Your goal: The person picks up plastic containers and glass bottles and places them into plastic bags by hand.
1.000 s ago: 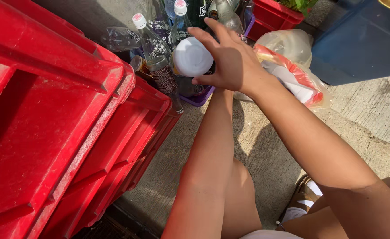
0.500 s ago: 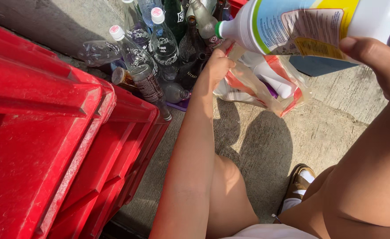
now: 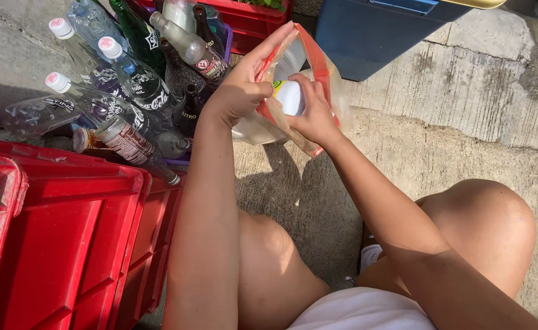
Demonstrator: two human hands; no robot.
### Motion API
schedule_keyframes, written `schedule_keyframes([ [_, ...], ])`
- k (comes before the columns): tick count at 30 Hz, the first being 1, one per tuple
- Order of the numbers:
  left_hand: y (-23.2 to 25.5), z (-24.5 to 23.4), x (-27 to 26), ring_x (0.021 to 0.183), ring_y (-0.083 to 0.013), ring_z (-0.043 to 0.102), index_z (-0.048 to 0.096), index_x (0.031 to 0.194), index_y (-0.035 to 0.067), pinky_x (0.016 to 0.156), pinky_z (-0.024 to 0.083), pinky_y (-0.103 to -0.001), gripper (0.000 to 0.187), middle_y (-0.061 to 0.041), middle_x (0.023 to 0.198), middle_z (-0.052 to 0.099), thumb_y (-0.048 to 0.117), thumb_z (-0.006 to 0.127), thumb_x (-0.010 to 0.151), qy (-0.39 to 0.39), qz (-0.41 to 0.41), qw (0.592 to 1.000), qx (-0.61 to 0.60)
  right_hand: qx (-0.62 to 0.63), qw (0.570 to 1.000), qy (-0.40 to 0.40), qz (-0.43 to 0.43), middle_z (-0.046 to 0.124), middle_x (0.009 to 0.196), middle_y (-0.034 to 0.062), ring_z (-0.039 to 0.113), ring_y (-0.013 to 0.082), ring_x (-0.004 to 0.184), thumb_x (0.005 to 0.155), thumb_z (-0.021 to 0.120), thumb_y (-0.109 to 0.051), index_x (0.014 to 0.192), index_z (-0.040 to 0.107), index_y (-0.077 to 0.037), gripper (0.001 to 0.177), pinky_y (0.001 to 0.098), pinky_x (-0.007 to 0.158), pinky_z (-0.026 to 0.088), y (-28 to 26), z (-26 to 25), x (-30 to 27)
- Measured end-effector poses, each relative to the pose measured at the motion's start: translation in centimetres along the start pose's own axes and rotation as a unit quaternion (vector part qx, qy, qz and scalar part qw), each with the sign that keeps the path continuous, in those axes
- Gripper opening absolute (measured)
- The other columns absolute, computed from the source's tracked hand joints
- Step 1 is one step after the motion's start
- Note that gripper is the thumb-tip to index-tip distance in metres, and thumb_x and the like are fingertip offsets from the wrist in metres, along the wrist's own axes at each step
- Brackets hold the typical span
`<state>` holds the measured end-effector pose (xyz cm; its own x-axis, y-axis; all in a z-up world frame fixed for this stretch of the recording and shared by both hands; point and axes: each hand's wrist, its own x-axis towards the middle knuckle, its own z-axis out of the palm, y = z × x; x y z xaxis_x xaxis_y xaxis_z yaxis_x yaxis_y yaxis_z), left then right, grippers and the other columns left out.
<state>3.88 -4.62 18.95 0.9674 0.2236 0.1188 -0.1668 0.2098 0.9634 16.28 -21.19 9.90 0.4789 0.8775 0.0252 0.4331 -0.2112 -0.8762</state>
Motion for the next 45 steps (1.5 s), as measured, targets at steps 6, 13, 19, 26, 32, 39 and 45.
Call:
schedule_keyframes([
  [6, 1.8, 0.0, -2.2, 0.163, -0.0166, 0.032, 0.035, 0.167, 0.009, 0.131, 0.024, -0.025, 0.098, -0.011, 0.172, 0.040, -0.020, 0.043, 0.074, 0.063, 0.002, 0.998, 0.015, -0.255, 0.916, -0.214, -0.224, 0.047, 0.144, 0.0116, 0.051, 0.0408, 0.130, 0.064, 0.083, -0.012, 0.140, 0.058, -0.022, 0.080, 0.0462, 0.105, 0.049, -4.0, -1.7, 2.7],
  [13, -0.1, -1.9, -2.3, 0.150, -0.0200, 0.049, 0.039, 0.163, 0.008, 0.123, 0.037, -0.025, 0.096, -0.013, 0.162, 0.050, -0.018, 0.043, 0.071, 0.122, -0.016, 0.991, -0.045, -0.180, 0.937, -0.278, -0.107, 0.046, 0.150, 0.0114, 0.045, 0.0334, 0.144, 0.061, 0.085, -0.022, 0.151, 0.049, -0.031, 0.097, 0.0443, 0.118, 0.042, -3.6, -5.7, 5.9],
  [19, -0.8, -3.2, -1.7, 0.139, -0.0208, 0.055, 0.040, 0.164, 0.007, 0.110, 0.044, -0.024, 0.095, -0.014, 0.156, 0.053, -0.020, 0.043, 0.073, 0.180, 0.051, 0.980, -0.074, -0.124, 0.956, -0.243, -0.113, 0.005, 0.168, 0.0270, 0.012, 0.0477, 0.149, 0.082, 0.086, -0.034, 0.164, 0.023, -0.024, 0.103, 0.0501, 0.114, 0.027, -0.1, 2.2, 5.5],
  [26, -2.2, -7.8, -4.0, 0.138, -0.0279, 0.058, 0.029, 0.162, 0.015, 0.104, 0.053, -0.034, 0.093, -0.023, 0.161, 0.046, -0.025, 0.040, 0.080, 0.345, 0.155, 0.904, -0.201, -0.043, 0.974, -0.220, -0.041, 0.065, 0.142, 0.0108, 0.057, 0.0320, 0.136, 0.081, 0.075, -0.053, 0.145, 0.059, -0.025, 0.072, 0.0541, 0.117, 0.028, 0.8, -2.9, -0.9],
  [32, -2.2, -7.8, -4.1, 0.141, -0.0219, 0.055, 0.033, 0.163, 0.005, 0.100, 0.052, -0.031, 0.088, -0.015, 0.167, 0.041, -0.024, 0.038, 0.081, 0.337, 0.171, 0.902, -0.208, -0.344, 0.932, -0.114, -0.025, 0.077, 0.085, 0.0024, 0.072, 0.0180, 0.099, 0.096, 0.071, -0.020, 0.096, 0.080, -0.021, 0.009, 0.0526, 0.137, 0.020, 0.9, -9.6, -1.1],
  [39, 1.0, -4.4, -3.2, 0.109, -0.0209, 0.071, 0.034, 0.158, 0.001, 0.086, 0.063, -0.034, 0.081, -0.016, 0.160, 0.046, -0.018, 0.041, 0.079, 0.335, -0.020, 0.931, -0.142, -0.466, 0.823, -0.030, -0.322, 0.074, 0.100, -0.0059, 0.066, 0.0189, 0.108, 0.078, 0.079, -0.006, 0.093, 0.079, -0.018, 0.019, 0.0569, 0.118, 0.039, -2.5, -17.9, 4.0],
  [45, 0.9, 1.8, -2.9, 0.071, -0.0157, 0.062, 0.036, 0.159, 0.006, 0.061, 0.067, -0.036, 0.078, -0.020, 0.126, 0.065, -0.001, 0.056, 0.084, 0.164, -0.310, 0.936, 0.013, -0.397, 0.898, 0.081, -0.173, 0.065, 0.118, 0.0050, 0.060, 0.0253, 0.114, 0.088, 0.075, 0.000, 0.094, 0.078, -0.011, 0.013, 0.0352, 0.094, 0.051, 1.4, -18.8, 1.0],
])
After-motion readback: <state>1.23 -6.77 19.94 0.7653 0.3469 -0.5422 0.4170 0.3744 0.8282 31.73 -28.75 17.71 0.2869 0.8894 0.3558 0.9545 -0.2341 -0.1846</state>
